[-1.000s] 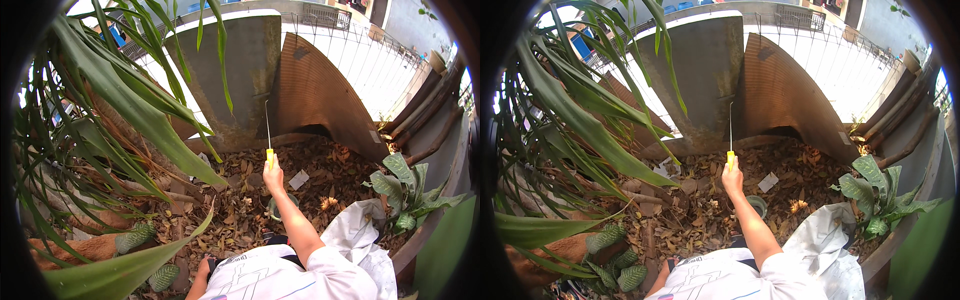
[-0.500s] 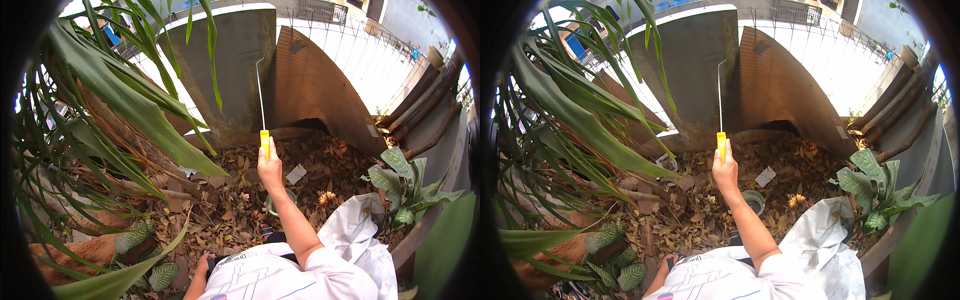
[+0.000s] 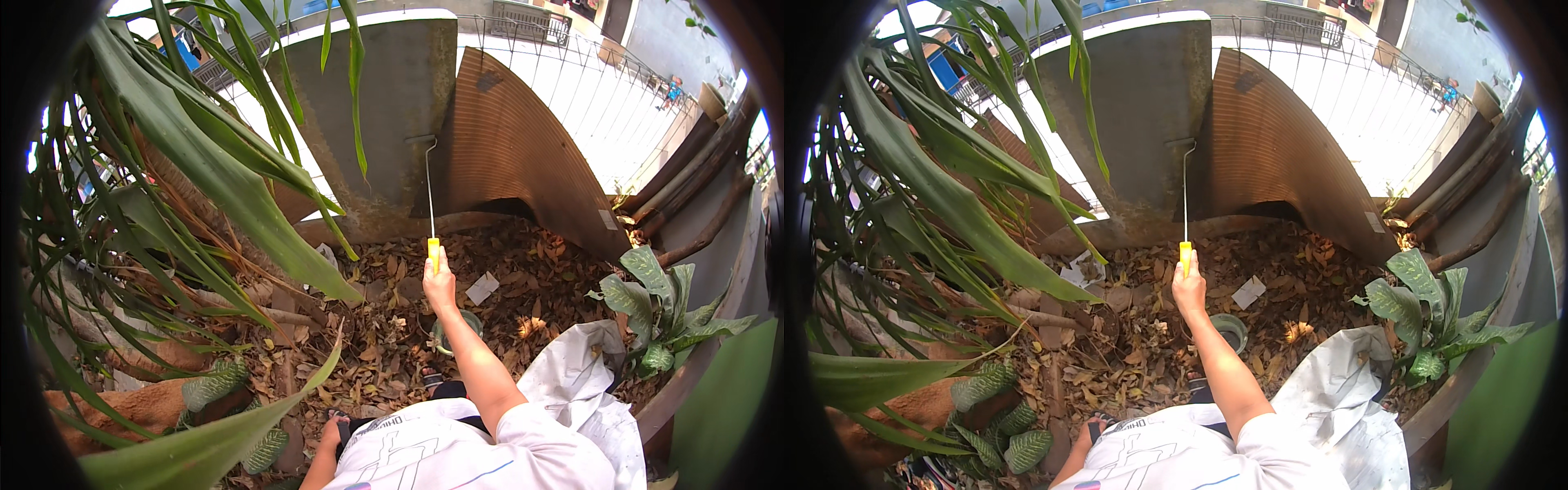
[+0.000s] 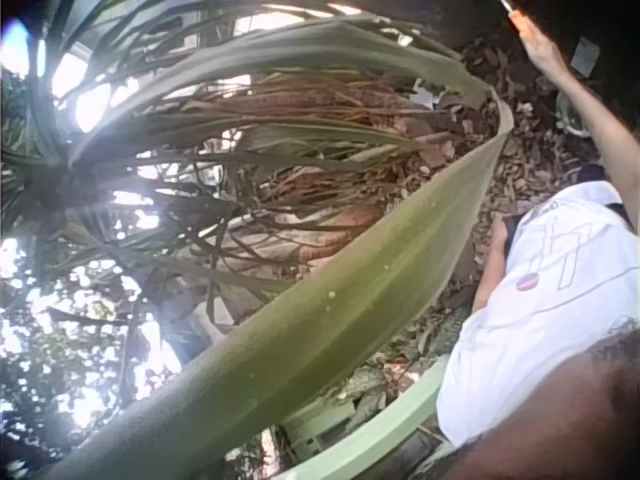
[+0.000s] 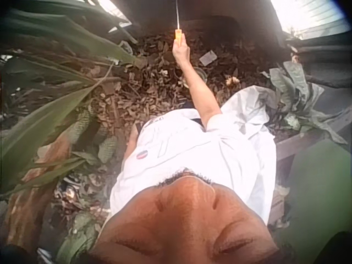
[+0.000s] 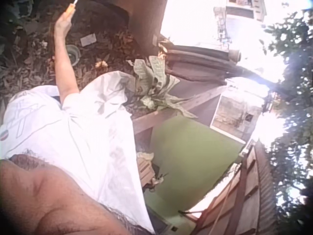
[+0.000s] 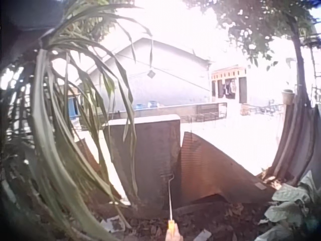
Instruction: The person sits on the ground and uses a paint roller to apply paint to a curved wall section. They repeatedly dip the roller into a bucket of paint and apply it to the wall surface, maneuvering around nearby plants.
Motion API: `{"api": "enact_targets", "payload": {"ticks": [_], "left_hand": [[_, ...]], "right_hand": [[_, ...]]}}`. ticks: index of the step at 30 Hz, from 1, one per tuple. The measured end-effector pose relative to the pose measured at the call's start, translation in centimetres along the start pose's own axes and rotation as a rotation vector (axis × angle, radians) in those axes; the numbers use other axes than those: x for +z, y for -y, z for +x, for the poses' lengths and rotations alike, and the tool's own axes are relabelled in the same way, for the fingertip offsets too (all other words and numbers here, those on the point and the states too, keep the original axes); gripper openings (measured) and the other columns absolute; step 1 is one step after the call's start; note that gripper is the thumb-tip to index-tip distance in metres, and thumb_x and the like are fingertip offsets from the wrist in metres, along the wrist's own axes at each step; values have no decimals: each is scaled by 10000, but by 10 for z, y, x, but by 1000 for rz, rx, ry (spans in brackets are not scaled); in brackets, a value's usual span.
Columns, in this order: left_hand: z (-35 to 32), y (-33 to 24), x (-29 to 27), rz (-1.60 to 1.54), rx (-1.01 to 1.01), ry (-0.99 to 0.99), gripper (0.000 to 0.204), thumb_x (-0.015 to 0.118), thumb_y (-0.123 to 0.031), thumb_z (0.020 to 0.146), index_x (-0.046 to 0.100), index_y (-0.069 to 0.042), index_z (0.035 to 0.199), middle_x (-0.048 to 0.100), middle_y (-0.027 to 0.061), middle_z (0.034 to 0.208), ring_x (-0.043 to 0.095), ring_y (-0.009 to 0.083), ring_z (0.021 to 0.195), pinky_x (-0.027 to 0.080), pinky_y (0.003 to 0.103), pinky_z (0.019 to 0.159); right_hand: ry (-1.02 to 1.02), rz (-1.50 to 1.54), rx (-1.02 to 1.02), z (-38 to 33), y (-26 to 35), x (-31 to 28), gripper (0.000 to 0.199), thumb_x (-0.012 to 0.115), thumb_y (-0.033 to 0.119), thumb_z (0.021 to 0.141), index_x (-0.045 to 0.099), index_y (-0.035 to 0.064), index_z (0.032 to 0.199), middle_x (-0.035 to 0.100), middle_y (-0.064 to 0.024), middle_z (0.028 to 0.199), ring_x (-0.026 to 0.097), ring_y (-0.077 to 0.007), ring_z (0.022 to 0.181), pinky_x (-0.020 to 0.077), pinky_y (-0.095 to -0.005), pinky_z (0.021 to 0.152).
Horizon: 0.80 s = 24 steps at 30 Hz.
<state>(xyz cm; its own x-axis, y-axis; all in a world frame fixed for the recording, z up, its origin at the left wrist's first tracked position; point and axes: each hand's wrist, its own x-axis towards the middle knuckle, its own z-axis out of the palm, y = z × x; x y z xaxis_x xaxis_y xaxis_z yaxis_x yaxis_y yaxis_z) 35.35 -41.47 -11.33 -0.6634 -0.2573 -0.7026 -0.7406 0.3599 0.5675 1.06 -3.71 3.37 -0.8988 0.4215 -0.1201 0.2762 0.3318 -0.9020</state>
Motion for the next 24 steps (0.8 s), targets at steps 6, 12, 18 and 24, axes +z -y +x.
{"api": "enact_targets", "payload": {"ticks": [6, 12, 18, 24], "left_hand": [[-7, -7, -1, 4, -15, -3, 351, 434, -213, 979, 664, -19, 797, 674, 94, 866, 610, 208, 759, 482, 302, 734], [-18, -24, -1, 231, 53, 23, 298, 476, -210, 952, 686, -39, 829, 672, 77, 839, 597, 188, 727, 462, 301, 707], [-15, -7, -4, 233, 66, 39, 279, 499, -229, 956, 703, -53, 888, 677, 76, 854, 598, 186, 724, 462, 316, 710], [-6, -13, -2, 304, 37, 42, 235, 544, -213, 959, 703, -43, 931, 686, 73, 898, 615, 200, 791, 477, 331, 751]], "right_hand": [[-52, 67, -94, 4, 41, -9, 559, 535, 276, 999, 395, 7, 1468, 646, -272, 1185, 641, -401, 1094, 503, -418, 917], [-107, 191, -195, -17, 75, -23, 551, 529, 280, 999, 399, 22, 1469, 657, -279, 1101, 653, -409, 1001, 510, -430, 846], [20, 136, -40, -26, 65, -26, 549, 527, 285, 1004, 397, 37, 1476, 631, -258, 1203, 638, -377, 1085, 499, -405, 897], [-25, 35, -41, 9, 35, 1, 542, 530, 260, 1001, 408, -7, 1457, 595, -266, 1299, 609, -360, 1181, 488, -390, 959]]}}
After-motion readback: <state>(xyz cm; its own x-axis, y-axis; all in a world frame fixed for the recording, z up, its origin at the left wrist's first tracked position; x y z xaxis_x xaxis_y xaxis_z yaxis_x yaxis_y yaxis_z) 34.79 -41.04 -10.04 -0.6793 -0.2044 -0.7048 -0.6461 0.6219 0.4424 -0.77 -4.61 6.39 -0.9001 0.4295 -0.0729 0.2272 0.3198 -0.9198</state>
